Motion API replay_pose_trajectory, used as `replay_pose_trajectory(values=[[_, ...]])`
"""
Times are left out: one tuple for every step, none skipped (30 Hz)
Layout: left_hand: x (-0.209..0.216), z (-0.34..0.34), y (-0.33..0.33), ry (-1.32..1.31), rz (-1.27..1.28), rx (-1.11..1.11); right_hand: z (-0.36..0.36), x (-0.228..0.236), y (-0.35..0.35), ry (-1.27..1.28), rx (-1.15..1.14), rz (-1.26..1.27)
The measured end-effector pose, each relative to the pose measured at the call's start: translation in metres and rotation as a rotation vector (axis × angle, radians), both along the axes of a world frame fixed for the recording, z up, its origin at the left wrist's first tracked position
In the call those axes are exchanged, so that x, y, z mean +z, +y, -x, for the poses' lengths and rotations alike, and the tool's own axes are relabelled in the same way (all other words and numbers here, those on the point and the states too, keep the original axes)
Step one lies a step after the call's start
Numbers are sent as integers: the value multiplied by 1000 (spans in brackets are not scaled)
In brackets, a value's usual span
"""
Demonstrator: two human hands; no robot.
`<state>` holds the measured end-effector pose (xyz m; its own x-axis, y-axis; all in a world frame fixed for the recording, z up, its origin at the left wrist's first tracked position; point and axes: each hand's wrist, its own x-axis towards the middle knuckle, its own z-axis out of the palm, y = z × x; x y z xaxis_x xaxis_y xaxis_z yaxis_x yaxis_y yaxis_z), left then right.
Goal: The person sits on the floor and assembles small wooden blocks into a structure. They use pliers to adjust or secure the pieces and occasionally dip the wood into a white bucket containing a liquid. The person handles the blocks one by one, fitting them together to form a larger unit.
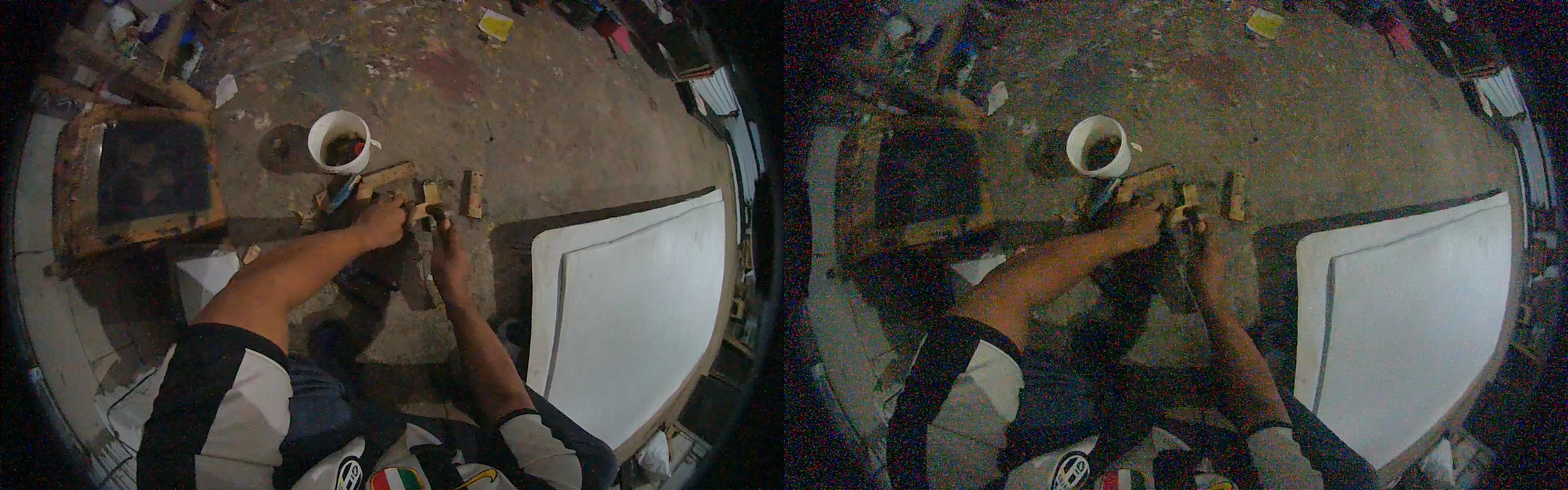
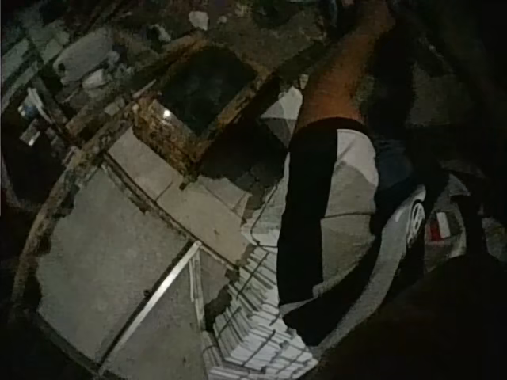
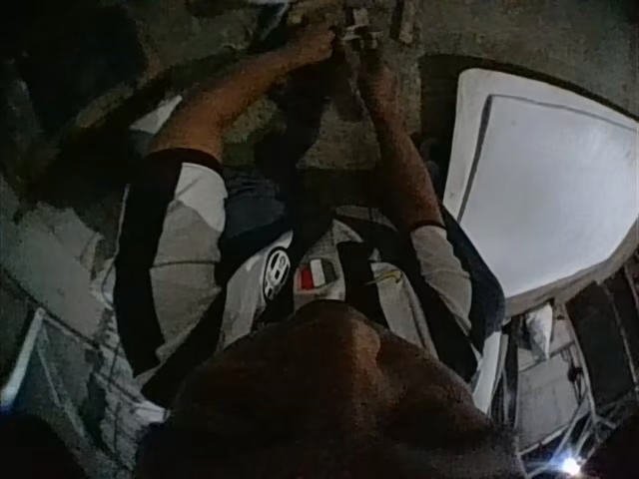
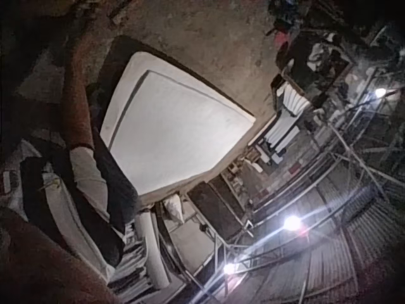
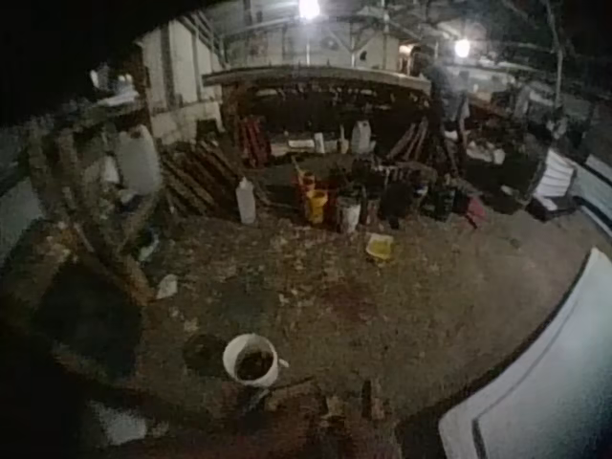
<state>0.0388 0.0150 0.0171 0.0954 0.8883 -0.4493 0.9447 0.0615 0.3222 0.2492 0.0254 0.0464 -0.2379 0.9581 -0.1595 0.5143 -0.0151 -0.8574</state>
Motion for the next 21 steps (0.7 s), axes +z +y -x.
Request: replay_pose_trajectory(values=[[-3,-1,-2,6,-35,7,-1,-4,2,-167,87,63],[-11,0,-3,-6,-78,9,-5,-7,6,-334,172,127],[-22,2,-7,-15,-124,17,-7,-8,9,-501,264,187],[-34,9,-10,-38,-183,19,-5,-5,9,-411,252,77],[-46,14,-13,-36,-187,25,-3,-1,9,-318,240,-33],[-49,16,-12,-37,-190,26,-2,3,10,-226,224,-138],[-37,15,-9,-19,-133,25,-2,9,11,-235,180,-163],[-24,15,-7,1,-75,27,-3,16,14,-242,139,-187],[-5,12,2,-68,-42,23,-16,9,21,-274,123,-246],[14,14,6,-128,-5,31,-24,1,26,-299,119,-301],[25,13,15,-198,27,28,-47,-34,40,-349,150,-391],[24,20,14,-321,16,106,-47,-41,41,-443,163,-472],[19,33,4,-434,8,200,-40,-38,39,-528,178,-553],[13,46,-5,-548,-4,294,-34,-35,32,-680,154,-628],[11,58,-12,-600,-15,317,-25,-28,23,-836,125,-697],[12,66,-12,-658,-32,321,-21,-39,15,-818,317,-534],[13,72,-14,-716,-48,326,-16,-55,5,-791,505,-368],[12,76,-20,-587,-111,380,-9,-66,-3,-753,700,-207],[16,81,-30,-665,-42,441,12,-40,-32,-643,787,-126],[31,84,-33,-750,25,485,33,-8,-66,-541,854,-46],[38,86,-32,-778,48,468,38,-24,-88,-508,822,-293]])
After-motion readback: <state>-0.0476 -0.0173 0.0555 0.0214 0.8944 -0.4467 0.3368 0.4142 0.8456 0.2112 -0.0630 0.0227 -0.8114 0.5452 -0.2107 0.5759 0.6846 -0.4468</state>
